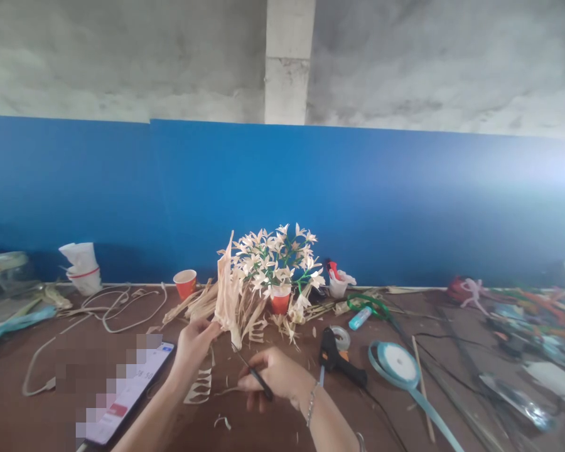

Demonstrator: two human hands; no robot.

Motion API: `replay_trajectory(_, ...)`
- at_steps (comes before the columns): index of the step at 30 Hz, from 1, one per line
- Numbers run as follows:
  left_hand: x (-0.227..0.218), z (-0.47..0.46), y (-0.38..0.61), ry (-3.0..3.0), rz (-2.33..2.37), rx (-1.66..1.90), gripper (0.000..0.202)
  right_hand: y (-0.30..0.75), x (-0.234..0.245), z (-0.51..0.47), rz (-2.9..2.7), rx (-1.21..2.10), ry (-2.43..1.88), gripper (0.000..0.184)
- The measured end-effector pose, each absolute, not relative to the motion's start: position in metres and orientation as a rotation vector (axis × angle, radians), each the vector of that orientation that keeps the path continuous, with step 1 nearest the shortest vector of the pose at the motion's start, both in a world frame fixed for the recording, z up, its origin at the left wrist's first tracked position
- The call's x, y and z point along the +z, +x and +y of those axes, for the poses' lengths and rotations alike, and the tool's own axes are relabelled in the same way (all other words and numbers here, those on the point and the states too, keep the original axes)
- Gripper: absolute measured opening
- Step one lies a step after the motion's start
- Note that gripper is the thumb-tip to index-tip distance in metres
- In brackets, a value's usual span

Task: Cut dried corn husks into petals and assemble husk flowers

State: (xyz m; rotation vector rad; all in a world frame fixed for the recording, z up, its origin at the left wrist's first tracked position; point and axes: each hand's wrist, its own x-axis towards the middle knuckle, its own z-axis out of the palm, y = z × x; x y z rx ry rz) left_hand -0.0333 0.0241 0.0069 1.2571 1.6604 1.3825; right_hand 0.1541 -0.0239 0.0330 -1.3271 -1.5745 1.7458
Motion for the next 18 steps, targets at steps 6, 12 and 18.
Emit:
replay_trajectory(6, 0.005, 0.023, -0.030, 1.331, 1.644, 1.402, 0.026, 0.148, 0.033, -0.013, -1.560, 1.776, -1.311, 0.019)
replay_trajectory(12, 0.009, 0.021, -0.028, 1.321, 1.632, 1.402, 0.025, 0.147, 0.020, -0.001, -1.477, 1.834, -1.294, 0.023)
replay_trajectory(18, 0.007, 0.022, -0.031, 1.323, 1.678, 1.387, 0.021, 0.134, 0.016, 0.019, -1.545, 1.774, -1.346, 0.020)
